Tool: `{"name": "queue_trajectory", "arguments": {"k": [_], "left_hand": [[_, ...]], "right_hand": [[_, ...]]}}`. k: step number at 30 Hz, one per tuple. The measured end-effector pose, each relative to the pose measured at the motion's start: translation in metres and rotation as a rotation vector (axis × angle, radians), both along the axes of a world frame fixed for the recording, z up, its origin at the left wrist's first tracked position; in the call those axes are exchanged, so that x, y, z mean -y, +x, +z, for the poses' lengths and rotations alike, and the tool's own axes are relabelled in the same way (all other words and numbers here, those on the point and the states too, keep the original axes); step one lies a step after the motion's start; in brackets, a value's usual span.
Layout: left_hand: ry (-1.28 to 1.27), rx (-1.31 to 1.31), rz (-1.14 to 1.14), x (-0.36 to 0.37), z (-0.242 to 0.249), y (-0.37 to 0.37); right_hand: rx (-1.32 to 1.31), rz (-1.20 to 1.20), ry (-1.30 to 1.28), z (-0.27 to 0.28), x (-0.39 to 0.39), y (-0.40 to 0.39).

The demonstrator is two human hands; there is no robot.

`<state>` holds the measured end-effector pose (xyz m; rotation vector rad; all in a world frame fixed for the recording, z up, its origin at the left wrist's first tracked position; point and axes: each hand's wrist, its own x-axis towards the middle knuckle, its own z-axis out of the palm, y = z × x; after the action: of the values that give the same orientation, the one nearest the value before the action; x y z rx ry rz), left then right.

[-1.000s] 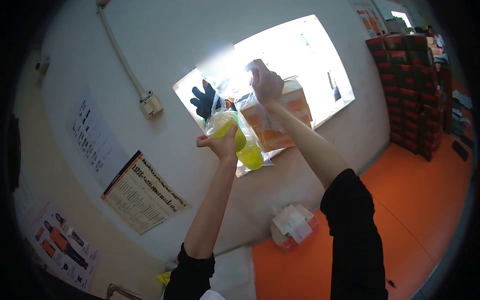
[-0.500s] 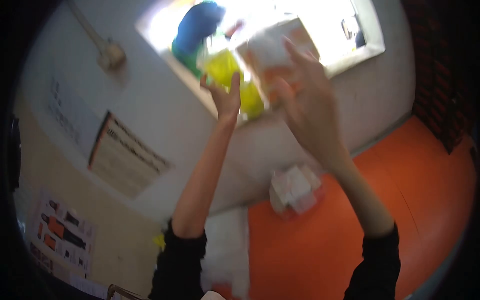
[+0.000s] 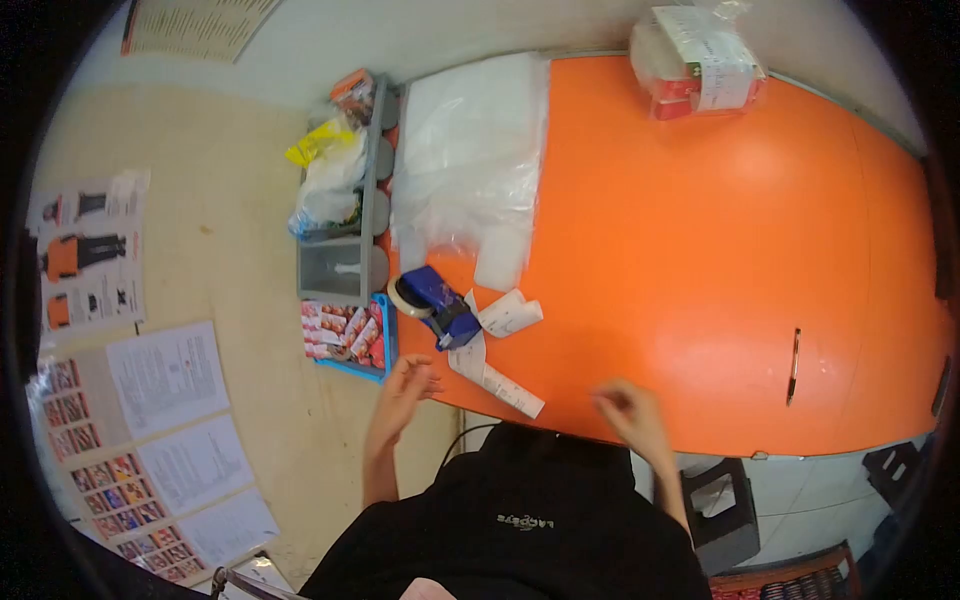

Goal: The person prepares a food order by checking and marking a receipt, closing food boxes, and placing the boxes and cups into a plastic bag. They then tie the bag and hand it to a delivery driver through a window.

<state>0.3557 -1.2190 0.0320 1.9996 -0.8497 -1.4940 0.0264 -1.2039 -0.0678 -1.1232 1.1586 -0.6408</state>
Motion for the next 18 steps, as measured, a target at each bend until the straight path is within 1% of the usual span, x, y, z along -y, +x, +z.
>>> {"name": "queue_trajectory", "arguments": {"k": [1, 2, 3, 4, 5, 6, 7, 8, 9, 11, 12, 14, 15, 17, 18], "left_hand": [[0.042, 0.08, 0.029, -0.029, -0.041, 0.018], [0.085, 0.162, 0.06, -0.054, -0.083, 0.035], [0.035, 0.257, 0.06, -0.076, -0.131, 0.053], [-0.014, 0.353, 0.059, -0.09, -0.166, 0.063], [-0.116, 0.445, 0.048, -0.091, -0.182, 0.06], [-0.217, 0.536, 0.034, -0.087, -0.198, 0.058], [-0.236, 0.503, 0.079, -0.079, -0.196, 0.051], [-0.252, 0.467, 0.123, -0.068, -0.181, 0.04], [-0.264, 0.427, 0.168, -0.057, -0.173, 0.038], [-0.288, 0.446, 0.124, -0.049, -0.185, 0.048], [-0.29, 0.452, 0.107, -0.051, -0.189, 0.051], [-0.206, 0.159, 0.109, -0.038, -0.18, 0.064], [-0.179, 0.022, 0.108, -0.036, -0.174, 0.073], [-0.202, -0.325, 0.174, -0.045, -0.166, 0.086], [-0.222, -0.493, 0.198, -0.045, -0.161, 0.095]], "right_hand": [[0.036, 0.084, 0.044, 0.004, 0.012, 0.038], [-0.126, 0.093, -0.158, -0.005, 0.016, 0.074], [-0.28, 0.099, -0.365, -0.011, 0.021, 0.106], [-0.398, 0.043, -0.38, -0.007, 0.031, 0.134], [-0.514, -0.014, -0.389, -0.007, 0.042, 0.155], [-0.583, -0.025, -0.467, -0.007, 0.047, 0.168], [-0.656, -0.037, -0.544, -0.003, 0.052, 0.177], [-0.731, -0.048, -0.617, -0.003, 0.056, 0.187], [-0.788, -0.048, -0.58, -0.012, 0.06, 0.195], [-0.911, -0.022, -0.513, -0.037, 0.063, 0.201], [-0.777, -0.032, -0.417, -0.053, 0.063, 0.199], [-0.507, -0.095, -0.221, -0.076, 0.061, 0.193], [-0.347, -0.18, -0.198, -0.063, 0.055, 0.194], [-0.011, -0.35, -0.152, -0.029, 0.031, 0.19], [-0.031, -0.349, -0.162, -0.018, 0.02, 0.187]]}}
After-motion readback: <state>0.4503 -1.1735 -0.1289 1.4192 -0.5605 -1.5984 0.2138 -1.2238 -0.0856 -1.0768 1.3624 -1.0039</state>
